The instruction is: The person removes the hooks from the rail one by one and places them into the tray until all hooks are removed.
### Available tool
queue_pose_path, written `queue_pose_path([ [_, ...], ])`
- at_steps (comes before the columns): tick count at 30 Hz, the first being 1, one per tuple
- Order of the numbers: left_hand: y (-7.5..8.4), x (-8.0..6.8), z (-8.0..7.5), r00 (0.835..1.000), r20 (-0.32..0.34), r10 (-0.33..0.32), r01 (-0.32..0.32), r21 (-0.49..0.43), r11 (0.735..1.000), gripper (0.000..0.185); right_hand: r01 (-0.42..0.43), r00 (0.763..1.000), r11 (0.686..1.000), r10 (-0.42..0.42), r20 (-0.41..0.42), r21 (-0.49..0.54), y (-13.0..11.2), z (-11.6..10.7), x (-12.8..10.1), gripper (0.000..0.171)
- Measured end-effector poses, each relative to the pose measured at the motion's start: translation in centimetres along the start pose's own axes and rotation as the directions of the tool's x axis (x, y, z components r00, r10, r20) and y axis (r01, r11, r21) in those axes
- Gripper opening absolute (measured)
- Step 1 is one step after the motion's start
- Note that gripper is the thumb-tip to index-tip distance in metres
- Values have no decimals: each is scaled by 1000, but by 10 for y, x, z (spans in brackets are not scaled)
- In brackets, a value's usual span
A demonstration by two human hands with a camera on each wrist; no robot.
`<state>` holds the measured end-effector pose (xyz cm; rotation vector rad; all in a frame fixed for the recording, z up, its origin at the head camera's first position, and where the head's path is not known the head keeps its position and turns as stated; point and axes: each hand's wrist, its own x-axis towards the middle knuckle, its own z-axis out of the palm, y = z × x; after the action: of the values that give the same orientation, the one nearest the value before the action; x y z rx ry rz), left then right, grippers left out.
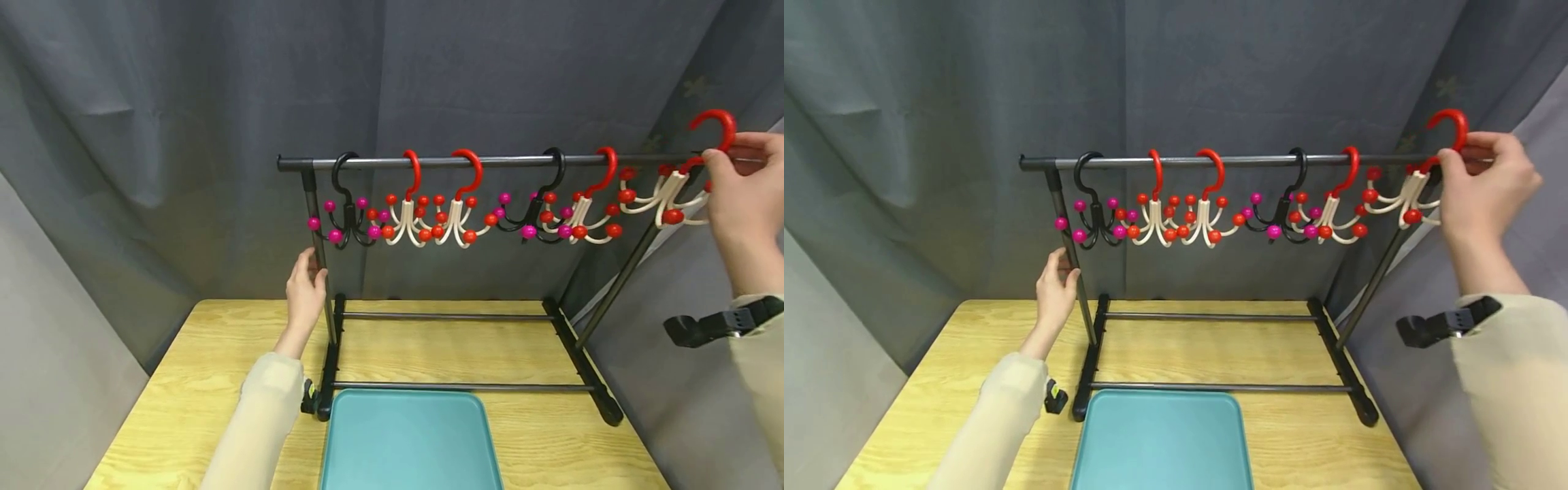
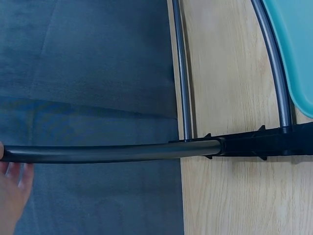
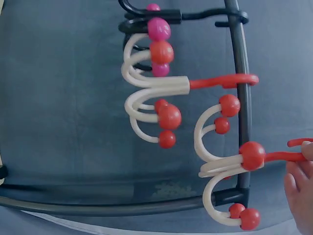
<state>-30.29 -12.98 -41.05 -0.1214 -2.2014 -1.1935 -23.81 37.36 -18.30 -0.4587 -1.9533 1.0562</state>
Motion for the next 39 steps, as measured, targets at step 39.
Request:
queue_pose_path([
  [39,-1,-1,1,999,-21,-42,41,-57,998,38,336,925,938,-346,156,84,52,26,-166,26],
])
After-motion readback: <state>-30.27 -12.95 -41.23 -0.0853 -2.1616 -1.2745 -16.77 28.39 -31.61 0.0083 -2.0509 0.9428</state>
